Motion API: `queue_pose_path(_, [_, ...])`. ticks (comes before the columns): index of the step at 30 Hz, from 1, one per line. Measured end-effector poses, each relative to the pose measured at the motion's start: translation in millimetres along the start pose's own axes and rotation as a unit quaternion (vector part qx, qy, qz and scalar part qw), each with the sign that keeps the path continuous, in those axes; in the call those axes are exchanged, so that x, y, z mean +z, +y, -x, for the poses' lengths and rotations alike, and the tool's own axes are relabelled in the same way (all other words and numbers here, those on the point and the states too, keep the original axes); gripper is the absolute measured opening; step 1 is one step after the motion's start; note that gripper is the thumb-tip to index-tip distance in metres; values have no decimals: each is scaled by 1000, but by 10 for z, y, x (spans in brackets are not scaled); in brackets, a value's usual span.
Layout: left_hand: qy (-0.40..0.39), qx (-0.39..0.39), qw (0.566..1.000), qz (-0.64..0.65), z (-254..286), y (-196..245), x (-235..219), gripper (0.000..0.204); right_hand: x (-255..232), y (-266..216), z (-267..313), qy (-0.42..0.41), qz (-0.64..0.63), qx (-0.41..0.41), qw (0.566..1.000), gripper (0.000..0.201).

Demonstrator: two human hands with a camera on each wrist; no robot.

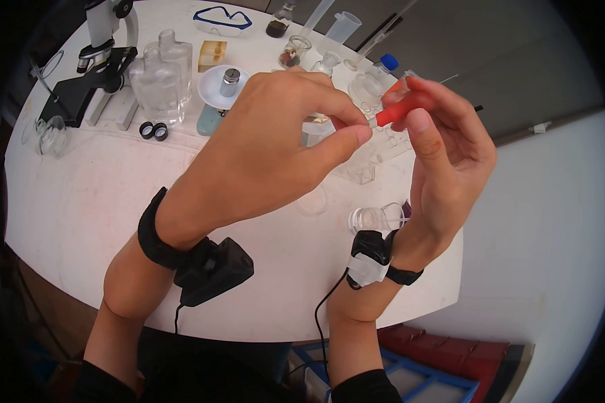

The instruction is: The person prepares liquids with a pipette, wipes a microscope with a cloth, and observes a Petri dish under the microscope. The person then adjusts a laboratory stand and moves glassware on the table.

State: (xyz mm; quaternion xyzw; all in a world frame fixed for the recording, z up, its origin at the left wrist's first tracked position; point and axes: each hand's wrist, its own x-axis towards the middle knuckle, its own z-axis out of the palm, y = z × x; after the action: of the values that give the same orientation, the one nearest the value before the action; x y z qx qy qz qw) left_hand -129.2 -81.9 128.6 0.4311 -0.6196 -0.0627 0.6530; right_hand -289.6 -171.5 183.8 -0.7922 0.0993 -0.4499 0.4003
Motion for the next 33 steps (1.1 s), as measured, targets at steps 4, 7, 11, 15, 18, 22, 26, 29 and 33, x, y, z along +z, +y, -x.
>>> queue_pose_path(4, [7, 13, 1000, 7, 14, 4, 6, 16, 20, -13, 14, -3, 2, -7, 1000, 31])
queue_pose_path(7, [-3, -2, 1000, 14, 11, 26, -8, 17, 15, -19, 27, -3, 2, -6, 1000, 30])
queue_pose_path(11, [-13, -8, 1000, 17, 37, 31, -16, 16, 48, -40, 67, 37, 34, 13, 999, 26])
queue_pose_path(15, [-12, -7, 1000, 8, 62, 35, -20, 13, 50, -40, 87, 44, 39, 14, 998, 25])
queue_pose_path(18, [-9, -3, 1000, 9, 82, 35, -26, 12, 72, -58, 113, 53, 25, 23, 998, 27])
queue_pose_path(22, [-31, -12, 999, 5, 75, 40, -57, 11, 68, -75, 117, 33, 19, 27, 999, 31])
queue_pose_path(26, [-23, 2, 1000, 0, 98, 11, -52, 12, 73, -70, 134, 24, 27, 7, 999, 33])
queue_pose_path(29, [-19, 1, 1000, 11, -26, -27, -60, 13, 47, -45, 2, 20, 19, -5, 1000, 33])
queue_pose_path(33, [-38, 9, 999, 5, -2, -20, -109, 14, 21, -30, 24, 20, 25, -14, 999, 33])
